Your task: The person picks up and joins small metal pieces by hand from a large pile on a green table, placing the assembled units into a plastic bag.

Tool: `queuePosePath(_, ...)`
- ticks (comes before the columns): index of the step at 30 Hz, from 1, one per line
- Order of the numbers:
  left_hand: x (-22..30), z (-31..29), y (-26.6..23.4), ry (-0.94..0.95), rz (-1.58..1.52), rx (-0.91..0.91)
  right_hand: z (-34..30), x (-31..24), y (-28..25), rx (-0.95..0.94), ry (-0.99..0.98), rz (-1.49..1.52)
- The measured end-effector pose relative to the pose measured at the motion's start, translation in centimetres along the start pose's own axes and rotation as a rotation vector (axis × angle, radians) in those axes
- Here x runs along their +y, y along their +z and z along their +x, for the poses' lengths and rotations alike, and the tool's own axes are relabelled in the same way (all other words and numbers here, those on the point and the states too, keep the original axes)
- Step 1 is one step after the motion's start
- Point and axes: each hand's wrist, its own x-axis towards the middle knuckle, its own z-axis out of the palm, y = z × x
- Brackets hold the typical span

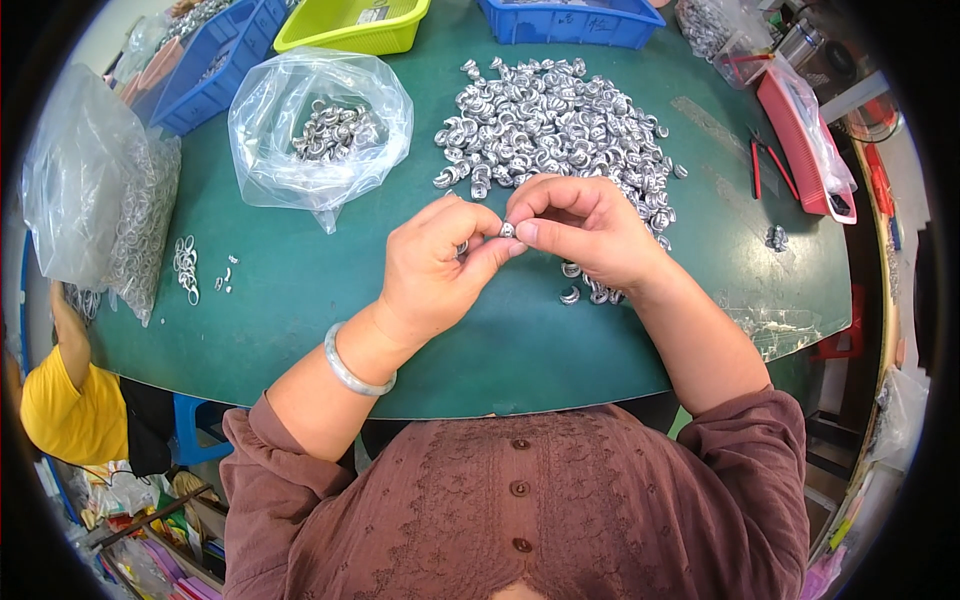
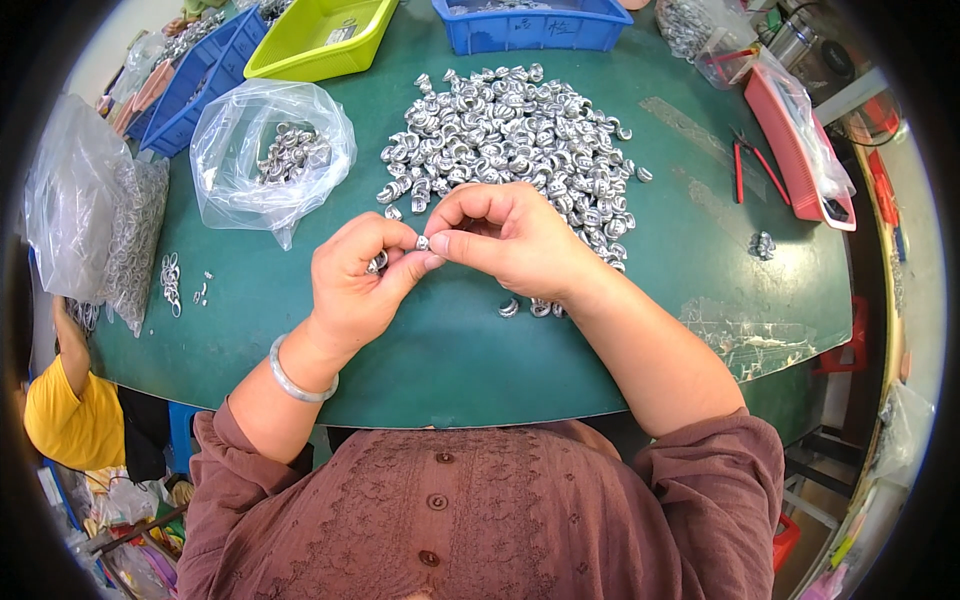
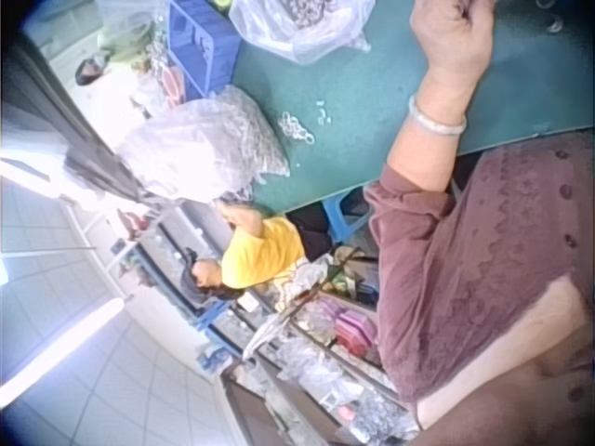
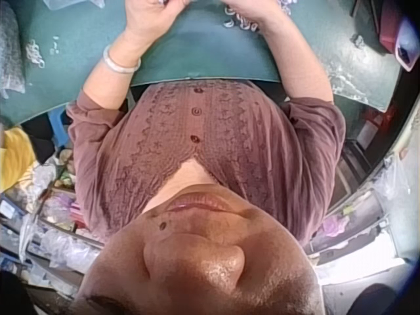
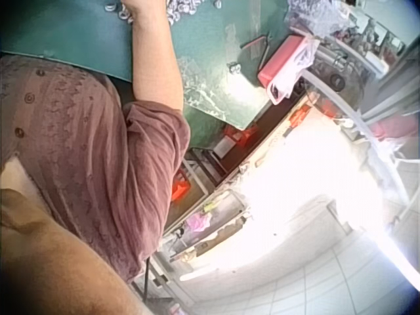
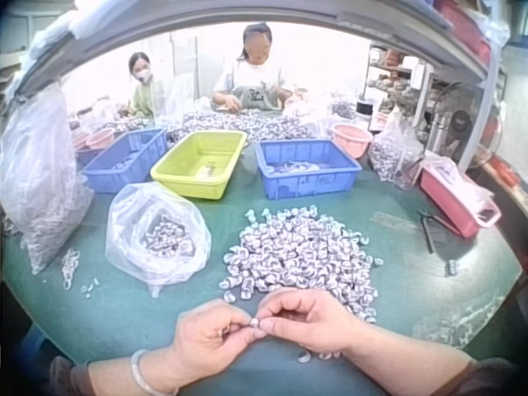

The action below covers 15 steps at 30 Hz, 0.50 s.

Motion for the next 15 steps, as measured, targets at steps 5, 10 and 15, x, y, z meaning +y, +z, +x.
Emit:
queuePosePath(5,0.15,0.07,-0.01,0.006,-0.003,-0.002,0.05,0.18,-0.02,-0.003,-0.065,-0.078)
queuePosePath(10,0.06,0.09,-0.15,-0.018,0.009,-0.011,0.06,0.17,-0.19,-0.019,-0.096,-0.158)
queuePosePath(15,0.12,0.15,-0.27,-0.077,-0.073,-0.024,0.03,0.13,0.16,0.08,-0.151,-0.197)
